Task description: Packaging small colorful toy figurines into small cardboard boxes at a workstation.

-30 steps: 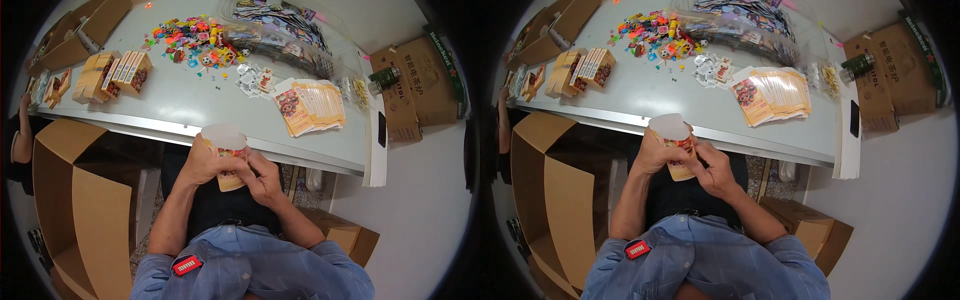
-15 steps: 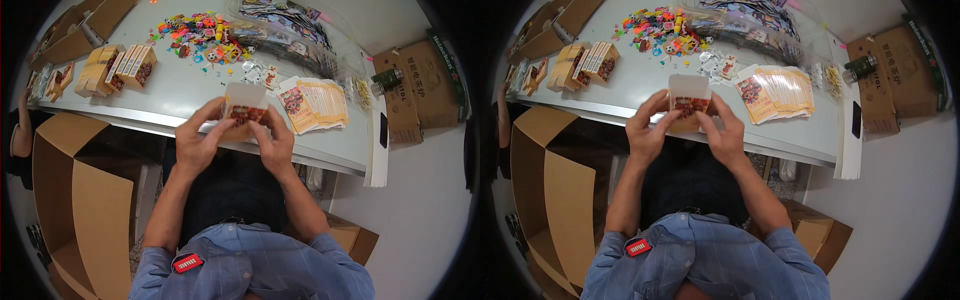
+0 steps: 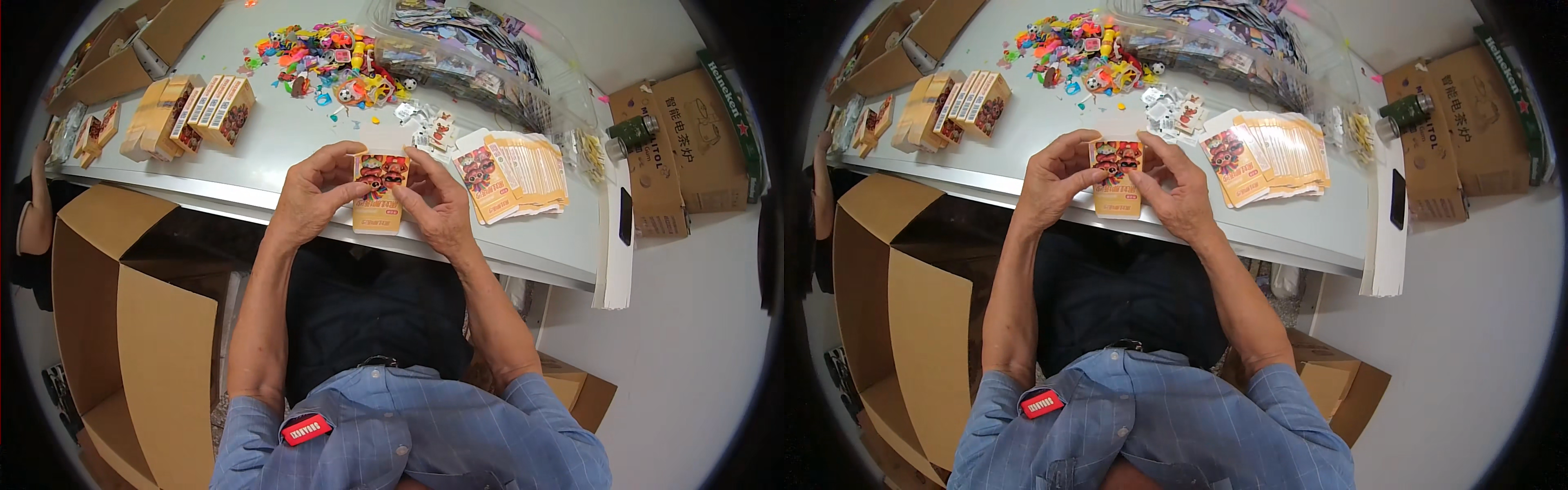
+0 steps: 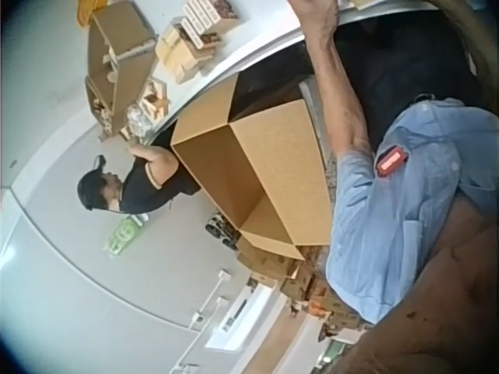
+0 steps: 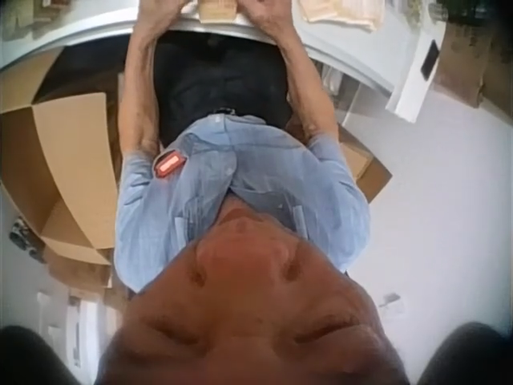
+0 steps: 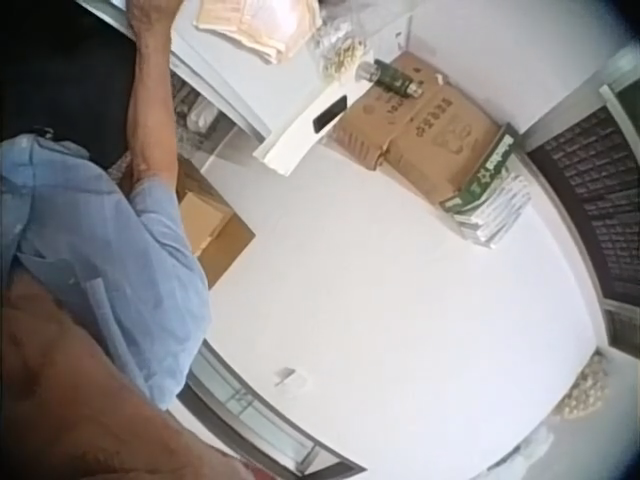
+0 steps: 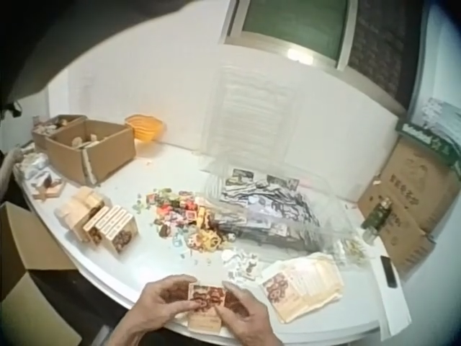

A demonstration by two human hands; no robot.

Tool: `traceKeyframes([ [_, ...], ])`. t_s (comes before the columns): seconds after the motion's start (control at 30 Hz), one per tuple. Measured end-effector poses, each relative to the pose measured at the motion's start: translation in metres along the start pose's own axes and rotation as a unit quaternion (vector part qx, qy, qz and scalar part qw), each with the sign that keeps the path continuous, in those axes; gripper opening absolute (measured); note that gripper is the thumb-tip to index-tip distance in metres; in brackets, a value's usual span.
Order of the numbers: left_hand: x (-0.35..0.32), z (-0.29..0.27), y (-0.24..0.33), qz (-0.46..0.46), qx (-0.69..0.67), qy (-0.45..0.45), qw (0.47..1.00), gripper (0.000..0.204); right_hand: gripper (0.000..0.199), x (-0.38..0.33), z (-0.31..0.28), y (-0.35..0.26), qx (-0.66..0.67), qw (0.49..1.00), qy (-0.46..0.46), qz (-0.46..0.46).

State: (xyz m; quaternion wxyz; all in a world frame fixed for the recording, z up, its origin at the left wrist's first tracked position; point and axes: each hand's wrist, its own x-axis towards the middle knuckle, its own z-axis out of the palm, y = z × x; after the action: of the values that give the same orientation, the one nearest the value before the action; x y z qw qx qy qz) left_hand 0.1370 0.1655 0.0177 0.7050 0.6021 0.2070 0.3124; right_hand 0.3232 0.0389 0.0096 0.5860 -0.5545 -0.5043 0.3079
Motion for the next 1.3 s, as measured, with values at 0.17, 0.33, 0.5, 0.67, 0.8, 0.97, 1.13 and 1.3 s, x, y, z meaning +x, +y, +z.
traceKeyframes([
  [0.17,-0.005,0.004,0.005,0.032,0.075,-0.017,0.997,0.039,0.031,0.006,-0.015,-0.008,-0.111,0.989,-0.019,-0.091],
  [0.33,-0.004,0.007,0.014,0.069,0.135,-0.031,0.988,0.03,0.021,0.007,-0.023,-0.021,-0.117,0.982,-0.054,-0.138],
  [0.5,-0.002,0.008,0.019,0.138,0.151,-0.022,0.979,0.026,0.022,0.003,-0.016,-0.019,-0.121,0.97,-0.017,-0.209],
  [0.67,-0.004,0.014,0.034,0.036,0.081,-0.003,0.996,0.022,0.036,-0.001,-0.006,-0.034,0.053,0.997,0.033,-0.039],
  [0.8,0.002,0.009,0.029,0.007,0.01,-0.053,0.999,0.026,0.037,0.008,-0.02,-0.028,-0.041,0.99,-0.047,-0.123],
  [0.97,0.0,0.008,0.02,0.034,-0.018,-0.06,0.997,0.025,0.023,0.009,-0.016,-0.035,-0.099,0.981,-0.065,-0.155],
  [1.13,0.0,0.011,0.027,0.005,0.013,-0.04,0.999,0.025,0.021,0.009,-0.013,-0.037,-0.037,0.997,-0.038,-0.06],
  [1.3,0.0,0.014,0.034,-0.019,0.033,-0.014,0.999,0.021,0.017,0.011,-0.007,-0.049,0.076,0.994,-0.023,0.077],
])
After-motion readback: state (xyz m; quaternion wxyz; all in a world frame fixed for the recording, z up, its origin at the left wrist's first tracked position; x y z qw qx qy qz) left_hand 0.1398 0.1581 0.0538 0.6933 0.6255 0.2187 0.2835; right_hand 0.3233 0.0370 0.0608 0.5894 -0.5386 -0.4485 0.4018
